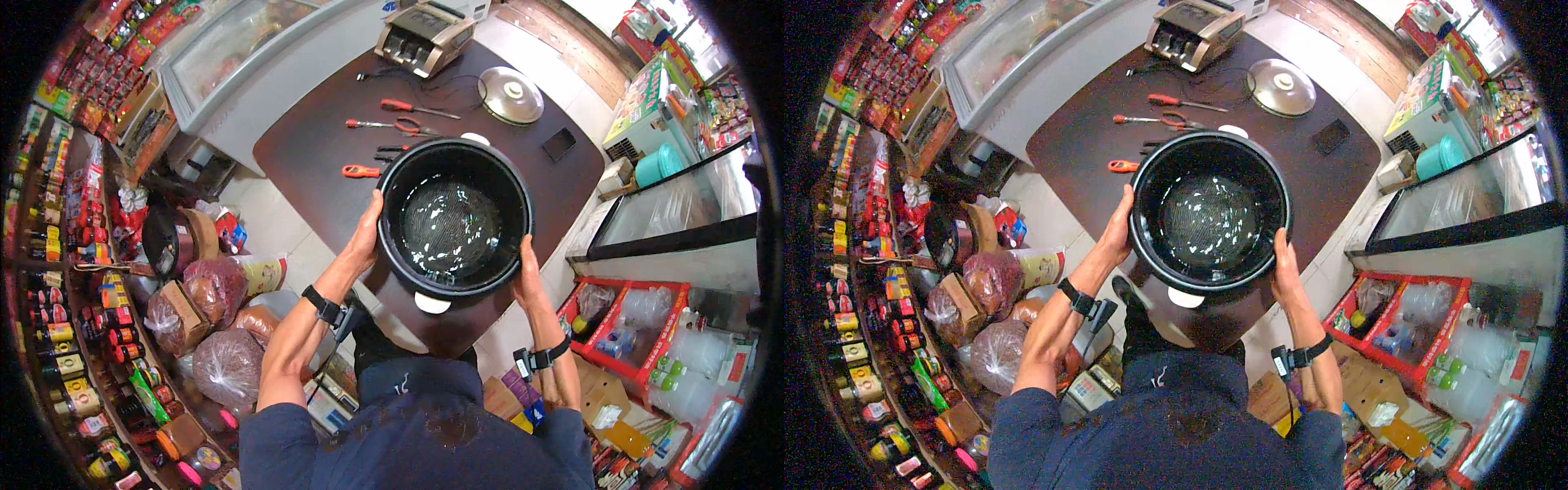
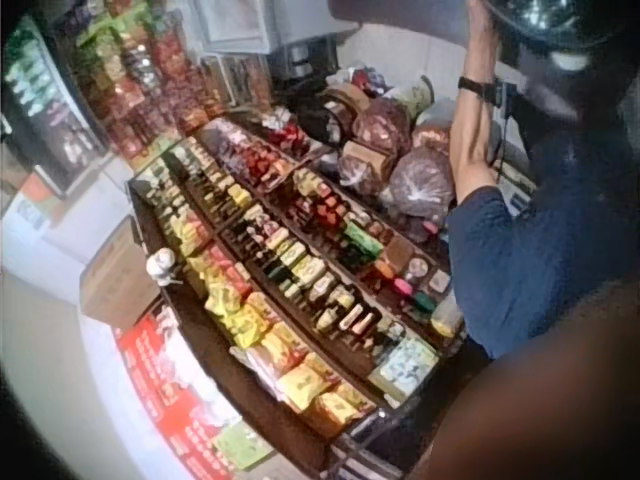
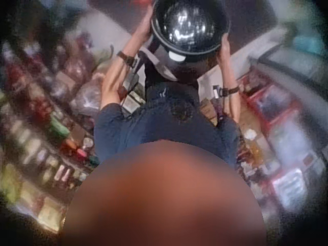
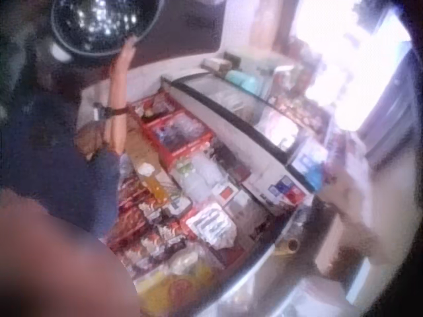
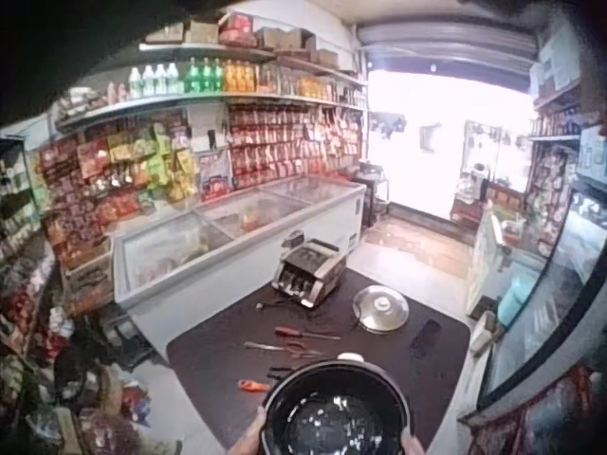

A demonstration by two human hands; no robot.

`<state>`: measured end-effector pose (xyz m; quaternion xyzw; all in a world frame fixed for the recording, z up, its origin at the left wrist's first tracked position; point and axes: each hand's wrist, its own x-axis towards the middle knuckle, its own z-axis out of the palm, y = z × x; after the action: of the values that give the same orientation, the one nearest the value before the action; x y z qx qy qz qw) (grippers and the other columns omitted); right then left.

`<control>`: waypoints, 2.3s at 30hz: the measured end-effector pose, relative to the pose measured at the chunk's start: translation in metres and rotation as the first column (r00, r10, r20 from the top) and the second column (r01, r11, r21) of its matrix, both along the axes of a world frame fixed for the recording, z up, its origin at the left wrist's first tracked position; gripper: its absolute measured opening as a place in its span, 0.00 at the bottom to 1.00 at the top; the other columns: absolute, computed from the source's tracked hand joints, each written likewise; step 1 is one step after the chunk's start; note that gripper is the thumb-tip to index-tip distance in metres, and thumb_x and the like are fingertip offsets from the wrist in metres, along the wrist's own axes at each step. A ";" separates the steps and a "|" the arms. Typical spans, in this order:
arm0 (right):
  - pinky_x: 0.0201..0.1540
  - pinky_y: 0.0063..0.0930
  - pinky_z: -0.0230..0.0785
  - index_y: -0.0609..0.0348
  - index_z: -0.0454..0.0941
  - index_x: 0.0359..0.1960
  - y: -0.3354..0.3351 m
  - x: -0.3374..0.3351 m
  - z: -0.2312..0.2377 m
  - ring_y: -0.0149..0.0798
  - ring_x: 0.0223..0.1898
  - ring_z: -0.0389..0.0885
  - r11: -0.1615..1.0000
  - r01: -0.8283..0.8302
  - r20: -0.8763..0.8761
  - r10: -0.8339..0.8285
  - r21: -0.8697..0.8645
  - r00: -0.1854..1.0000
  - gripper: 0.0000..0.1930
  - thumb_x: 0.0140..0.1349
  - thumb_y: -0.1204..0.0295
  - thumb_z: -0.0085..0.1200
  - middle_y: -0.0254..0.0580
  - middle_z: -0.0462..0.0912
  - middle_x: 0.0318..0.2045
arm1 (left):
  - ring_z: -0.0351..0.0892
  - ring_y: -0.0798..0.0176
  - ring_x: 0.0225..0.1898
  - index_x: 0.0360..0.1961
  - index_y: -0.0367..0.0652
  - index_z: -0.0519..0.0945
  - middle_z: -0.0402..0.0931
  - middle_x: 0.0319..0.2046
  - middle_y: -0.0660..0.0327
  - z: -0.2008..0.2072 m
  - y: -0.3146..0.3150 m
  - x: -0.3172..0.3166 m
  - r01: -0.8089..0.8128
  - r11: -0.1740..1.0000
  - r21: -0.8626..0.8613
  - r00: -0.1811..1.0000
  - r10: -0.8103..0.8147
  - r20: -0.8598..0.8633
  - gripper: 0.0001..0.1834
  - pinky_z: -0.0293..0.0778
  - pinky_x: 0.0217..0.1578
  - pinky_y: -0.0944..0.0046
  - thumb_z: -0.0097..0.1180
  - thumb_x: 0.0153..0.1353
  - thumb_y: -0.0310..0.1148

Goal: The person disassembles a rice cooker by prying off the bottom cover with a screwdriver, removes the inner pot, rinses it with water, and places it back into the cooker. They then plug in the cooker and handle a money-counting machine on the counter.

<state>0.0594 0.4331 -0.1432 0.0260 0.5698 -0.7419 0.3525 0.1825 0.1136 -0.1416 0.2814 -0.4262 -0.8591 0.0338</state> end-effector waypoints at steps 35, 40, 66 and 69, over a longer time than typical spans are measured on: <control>0.64 0.35 0.67 0.62 0.71 0.69 -0.700 -0.022 0.051 0.33 0.58 0.75 0.840 -0.535 -0.109 0.542 0.088 0.833 0.40 0.71 0.39 0.56 0.35 0.79 0.59 | 0.74 0.59 0.67 0.72 0.39 0.71 0.74 0.69 0.58 0.032 -0.580 0.140 -0.524 0.831 -0.187 0.852 0.505 -0.141 0.36 0.65 0.70 0.57 0.39 0.80 0.59; 0.67 0.34 0.64 0.67 0.69 0.70 -0.795 -0.050 0.064 0.34 0.62 0.72 0.800 -0.595 -0.212 0.596 0.076 0.774 0.39 0.74 0.43 0.53 0.39 0.79 0.62 | 0.76 0.57 0.65 0.70 0.40 0.73 0.76 0.67 0.58 0.051 -0.668 0.123 -0.540 0.834 -0.115 0.840 0.525 -0.133 0.36 0.67 0.69 0.55 0.39 0.80 0.59; 0.59 0.35 0.76 0.67 0.72 0.66 -1.218 -0.179 0.007 0.36 0.55 0.82 0.797 -0.598 -0.014 0.601 0.081 0.799 0.38 0.69 0.46 0.63 0.43 0.83 0.57 | 0.71 0.64 0.62 0.69 0.37 0.70 0.74 0.63 0.61 -0.020 -1.035 0.026 -0.677 0.733 -0.073 0.732 0.658 -0.176 0.30 0.62 0.67 0.64 0.45 0.80 0.51; 0.57 0.33 0.78 0.67 0.72 0.65 -1.236 -0.184 0.004 0.35 0.55 0.82 0.790 -0.608 -0.014 0.611 0.084 0.792 0.36 0.70 0.47 0.62 0.41 0.84 0.55 | 0.69 0.62 0.65 0.71 0.36 0.67 0.72 0.66 0.59 -0.025 -1.050 0.019 -0.687 0.723 -0.071 0.720 0.665 -0.198 0.31 0.60 0.68 0.62 0.44 0.81 0.51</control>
<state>-0.1249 -0.8030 -0.1393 -0.1606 0.5821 -0.5673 0.5599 0.2010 -0.9364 -0.1669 0.3453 -0.3488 -0.7747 0.3987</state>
